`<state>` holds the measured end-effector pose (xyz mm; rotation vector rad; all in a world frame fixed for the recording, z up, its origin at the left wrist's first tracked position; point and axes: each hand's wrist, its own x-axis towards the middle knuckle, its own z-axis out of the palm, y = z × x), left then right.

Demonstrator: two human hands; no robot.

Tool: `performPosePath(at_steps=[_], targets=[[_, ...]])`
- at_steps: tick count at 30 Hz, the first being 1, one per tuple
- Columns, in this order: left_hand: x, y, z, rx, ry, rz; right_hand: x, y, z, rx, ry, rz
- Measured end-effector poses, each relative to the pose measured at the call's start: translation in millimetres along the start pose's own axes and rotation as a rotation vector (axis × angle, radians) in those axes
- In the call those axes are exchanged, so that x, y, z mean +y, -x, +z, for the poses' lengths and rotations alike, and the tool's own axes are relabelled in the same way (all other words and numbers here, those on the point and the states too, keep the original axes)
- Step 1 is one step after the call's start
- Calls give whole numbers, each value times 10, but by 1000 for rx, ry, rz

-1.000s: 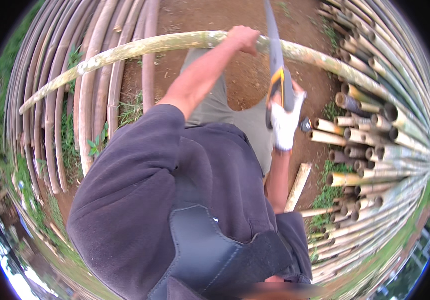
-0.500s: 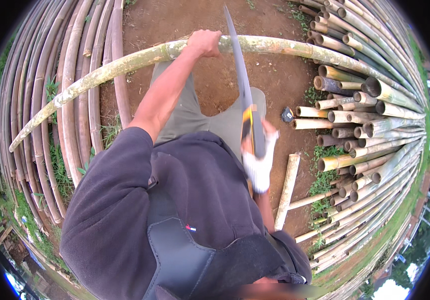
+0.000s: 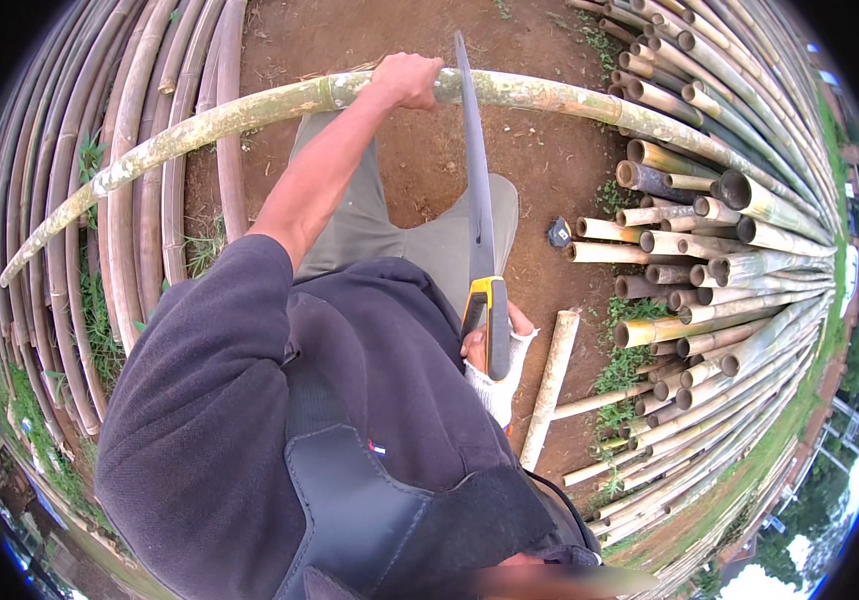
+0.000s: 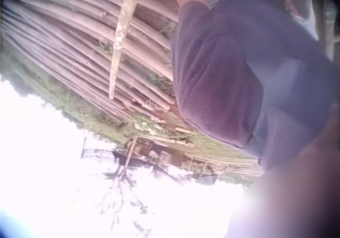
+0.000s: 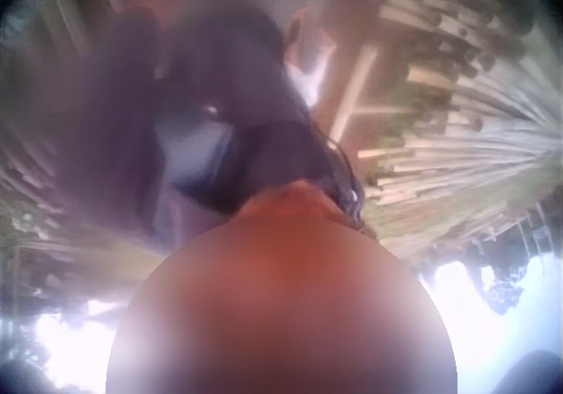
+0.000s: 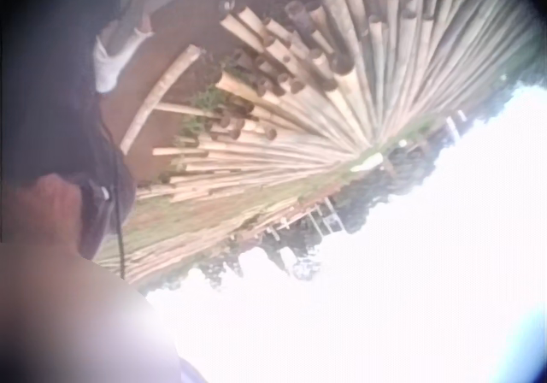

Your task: The person measures bamboo poles with a tape measure, marks them, and cuts them to length using a hand saw. The cut pieces are placed on the ground next to a large pile of bamboo.

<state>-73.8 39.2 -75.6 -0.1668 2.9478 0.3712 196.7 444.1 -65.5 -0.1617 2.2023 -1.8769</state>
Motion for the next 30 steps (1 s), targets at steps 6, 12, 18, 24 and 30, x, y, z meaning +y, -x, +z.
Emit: performPosePath(at_steps=[6, 12, 18, 24, 30], targets=[[55, -34, 16, 72, -10, 9, -457, -2190, 926, -75, -80, -256], [-15, 22, -87, 25, -27, 18, -481, -1841, 814, -86, 43, -274], [-32, 66, 14, 4, 5, -18, -227, -33, 41, -25, -70, 57], [48, -65, -57, 52, -24, -1, -591, -2129, 879, -110, -126, -193], [-77, 7, -94, 62, -21, 32, -451, -1643, 723, -90, 158, -285]])
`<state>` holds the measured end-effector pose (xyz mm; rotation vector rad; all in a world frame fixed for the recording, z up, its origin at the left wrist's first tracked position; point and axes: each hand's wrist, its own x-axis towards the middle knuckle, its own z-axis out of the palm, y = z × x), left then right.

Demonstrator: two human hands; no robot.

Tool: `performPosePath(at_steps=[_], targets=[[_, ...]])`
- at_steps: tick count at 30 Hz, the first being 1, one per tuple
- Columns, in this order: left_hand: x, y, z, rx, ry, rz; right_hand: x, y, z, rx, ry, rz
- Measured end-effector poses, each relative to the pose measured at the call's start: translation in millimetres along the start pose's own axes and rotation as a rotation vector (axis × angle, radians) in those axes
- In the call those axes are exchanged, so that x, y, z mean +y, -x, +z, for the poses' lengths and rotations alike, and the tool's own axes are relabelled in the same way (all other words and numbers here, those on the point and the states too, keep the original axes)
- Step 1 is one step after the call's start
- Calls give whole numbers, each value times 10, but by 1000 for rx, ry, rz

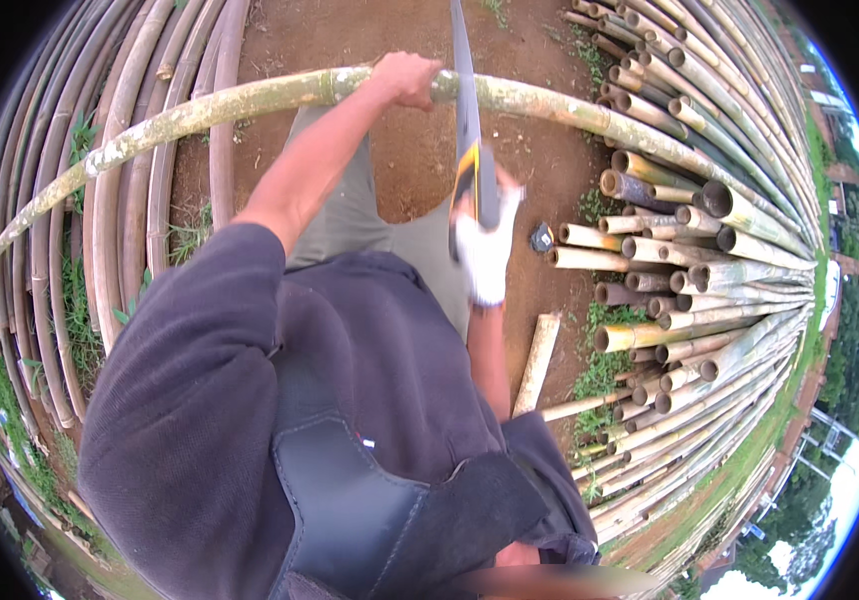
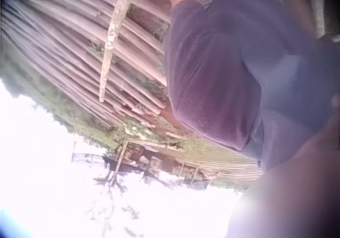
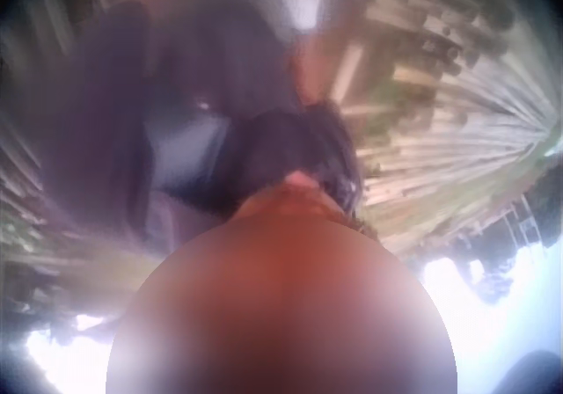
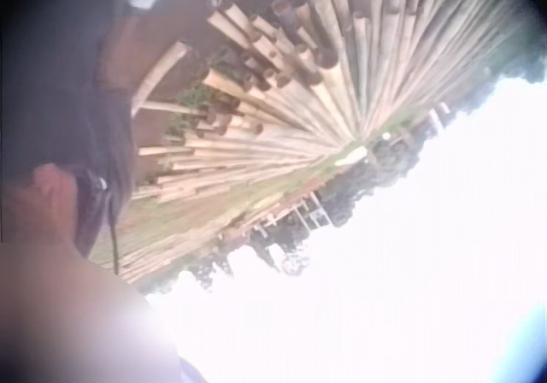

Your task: The person measures bamboo poles with a tape measure, marks them, and cuts them to length using a hand saw. The cut pieces are placed on the ground next to a large pile of bamboo.

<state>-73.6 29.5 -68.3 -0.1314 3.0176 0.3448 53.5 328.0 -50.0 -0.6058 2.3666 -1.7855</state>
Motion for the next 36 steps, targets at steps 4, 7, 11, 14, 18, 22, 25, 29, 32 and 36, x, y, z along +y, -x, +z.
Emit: performPosePath(at_steps=[4, 7, 11, 14, 18, 22, 25, 29, 32, 36], targets=[[71, 28, 86, -42, 17, -12, -92, 1510, -468, 59, -150, 283], [1, 34, 56, -14, 13, -31, -25, 1400, -462, 45, -103, 187], [98, 14, 120, 3, 2, -33, 176, -319, 105, 7, -191, 7], [202, -67, 5, -34, -15, -20, 157, -890, 256, -3, -398, 6], [-18, 31, 57, -57, 17, -52, 8, -154, 119, 11, 12, -72], [31, 28, 72, -46, 22, -37, -35, 1467, -389, 49, -148, 323], [42, -9, 37, -23, 13, -29, 34, 1396, -399, 71, -86, 219], [108, -10, 106, -2, 16, -32, 28, -315, 135, 63, 10, -123], [159, -81, 32, -16, 3, -9, 131, -880, 260, -1, -360, 69], [13, 28, 14, -51, -15, -50, 70, -220, 89, 42, 239, -205]])
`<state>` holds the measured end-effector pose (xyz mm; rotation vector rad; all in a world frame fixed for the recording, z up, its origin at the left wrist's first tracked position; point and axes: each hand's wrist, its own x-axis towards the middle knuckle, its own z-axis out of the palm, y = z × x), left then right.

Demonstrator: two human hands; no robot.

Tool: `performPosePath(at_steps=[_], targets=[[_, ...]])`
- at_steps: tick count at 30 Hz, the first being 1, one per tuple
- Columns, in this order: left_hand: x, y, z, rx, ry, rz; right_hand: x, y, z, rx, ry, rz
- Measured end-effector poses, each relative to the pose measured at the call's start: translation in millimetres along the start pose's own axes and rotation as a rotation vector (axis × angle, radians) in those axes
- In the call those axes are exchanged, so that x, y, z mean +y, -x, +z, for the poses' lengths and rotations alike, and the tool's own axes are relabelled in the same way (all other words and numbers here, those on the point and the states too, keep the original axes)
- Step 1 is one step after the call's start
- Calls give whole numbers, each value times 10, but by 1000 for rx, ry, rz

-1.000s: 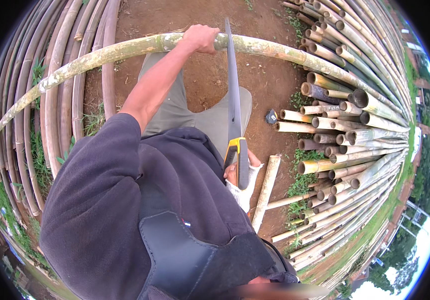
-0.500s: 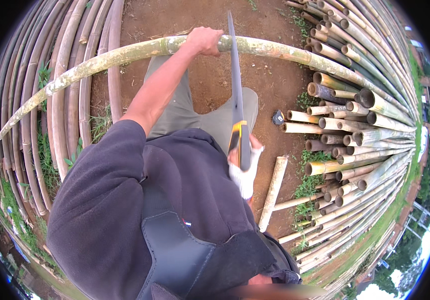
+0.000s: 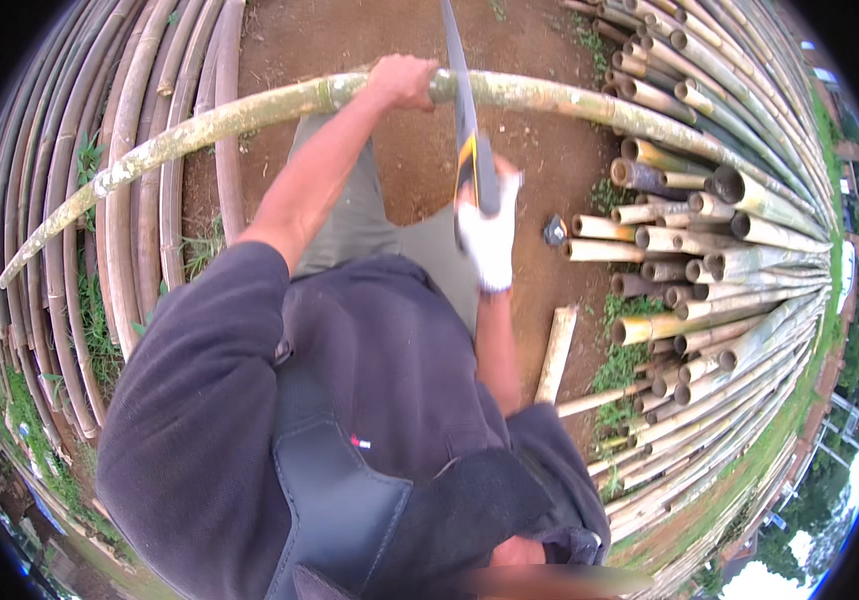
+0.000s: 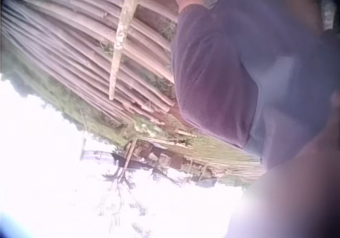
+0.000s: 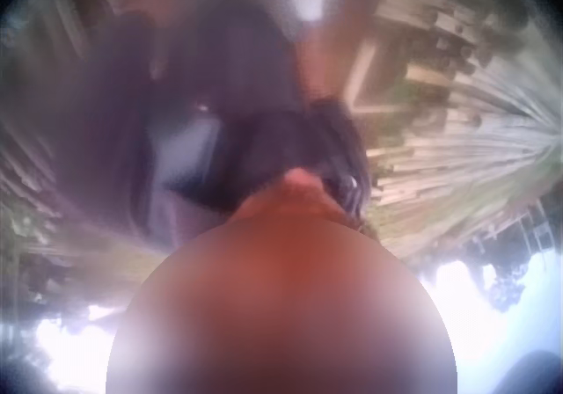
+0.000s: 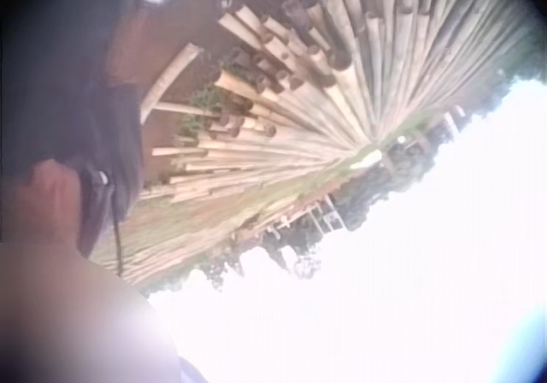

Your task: The person measures bamboo poles with a tape measure, marks them, and cuts them to length using a hand saw. The cut pieces are placed on the ground next to a large pile of bamboo.

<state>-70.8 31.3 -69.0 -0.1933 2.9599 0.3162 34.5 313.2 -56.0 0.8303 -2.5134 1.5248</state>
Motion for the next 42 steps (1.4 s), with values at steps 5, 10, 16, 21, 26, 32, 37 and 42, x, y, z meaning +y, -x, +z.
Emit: performPosePath(at_steps=[5, 10, 16, 21, 26, 32, 37, 42], targets=[[11, -41, 54, -17, 50, 11, -326, 1882, -697, 8, -424, 577], [37, 44, 105, 30, 31, -3, 56, 585, -197, 4, -179, 161], [100, -108, -6, 17, 24, 43, -14, -201, 4, -94, -551, 386], [24, -20, 83, -16, 53, 34, -112, 1499, -556, -33, -372, 428], [-32, -97, 142, 54, 57, 33, -183, 1389, -622, -46, -216, 280], [30, -263, 181, -12, 56, -2, 205, 141, 31, -21, -535, 319], [-105, -211, 131, -20, 44, 41, -341, 844, -309, -16, -355, 271], [76, -419, 51, -207, 46, -10, -328, 1842, -787, -11, -389, 509]])
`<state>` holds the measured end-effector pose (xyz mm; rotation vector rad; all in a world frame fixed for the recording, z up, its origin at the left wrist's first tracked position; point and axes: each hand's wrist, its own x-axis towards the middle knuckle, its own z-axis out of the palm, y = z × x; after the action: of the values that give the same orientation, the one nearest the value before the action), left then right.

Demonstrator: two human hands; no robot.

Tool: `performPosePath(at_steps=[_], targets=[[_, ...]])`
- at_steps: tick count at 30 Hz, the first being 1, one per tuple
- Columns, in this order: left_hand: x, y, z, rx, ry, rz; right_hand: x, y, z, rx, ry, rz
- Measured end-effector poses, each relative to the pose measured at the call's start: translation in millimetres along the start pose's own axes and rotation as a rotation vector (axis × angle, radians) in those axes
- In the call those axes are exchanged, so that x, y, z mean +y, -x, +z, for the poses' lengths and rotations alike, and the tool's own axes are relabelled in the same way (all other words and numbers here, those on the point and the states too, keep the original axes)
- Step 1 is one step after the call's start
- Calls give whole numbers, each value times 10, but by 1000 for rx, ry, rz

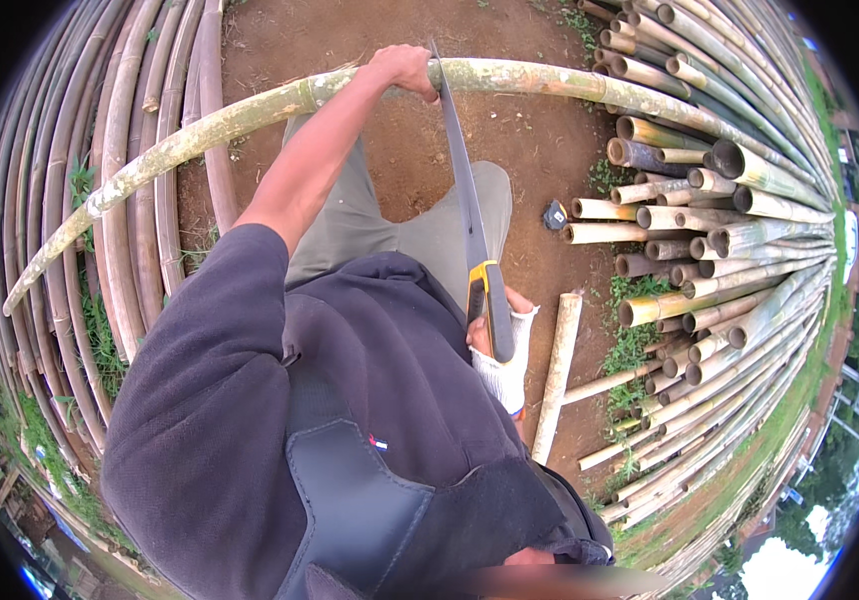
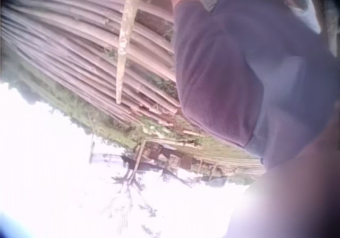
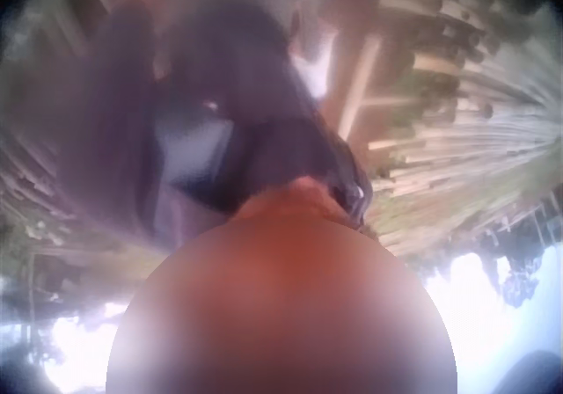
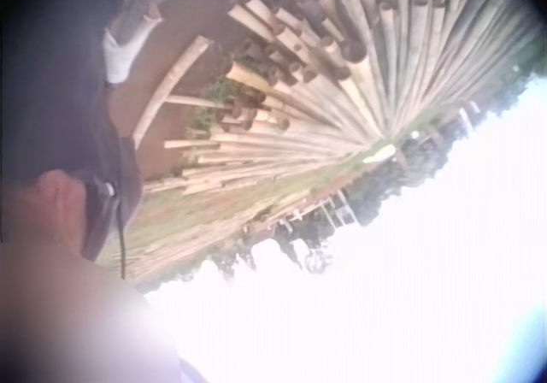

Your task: The person measures bamboo poles with a tape measure, marks them, and cuts them to length using a hand saw. The cut pieces are placed on the ground next to a large pile of bamboo.

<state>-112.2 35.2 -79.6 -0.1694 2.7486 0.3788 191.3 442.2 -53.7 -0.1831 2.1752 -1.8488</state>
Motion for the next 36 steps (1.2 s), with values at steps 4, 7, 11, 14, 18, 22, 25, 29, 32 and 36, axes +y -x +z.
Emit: performPosePath(at_steps=[4, 7, 11, 14, 18, 22, 25, 29, 32, 36], targets=[[162, 101, 47, 65, -3, -38, -233, -1098, 464, -3, 149, -284], [259, 33, -29, 101, -41, -45, -474, -1864, 693, -125, -251, -123], [76, 51, 65, 100, -35, -5, -286, -1661, 681, -54, 115, -348], [51, 22, 24, 114, -20, 2, -166, -877, 428, -54, 93, -274], [131, 192, -37, 75, -9, -19, -77, -86, 46, -28, -11, -22], [118, 317, 36, 155, -45, -40, -205, -1092, 445, -24, 233, -369], [320, 254, -12, 202, -65, -5, -505, -2179, 848, -83, -140, -194], [372, 295, -16, 126, -40, 0, -338, -2199, 742, -125, -111, -227], [96, 193, -76, 168, -56, -31, -233, -1224, 460, -59, 195, -383], [124, 172, 43, 105, -45, -33, -201, -188, 115, -14, -3, -98]])
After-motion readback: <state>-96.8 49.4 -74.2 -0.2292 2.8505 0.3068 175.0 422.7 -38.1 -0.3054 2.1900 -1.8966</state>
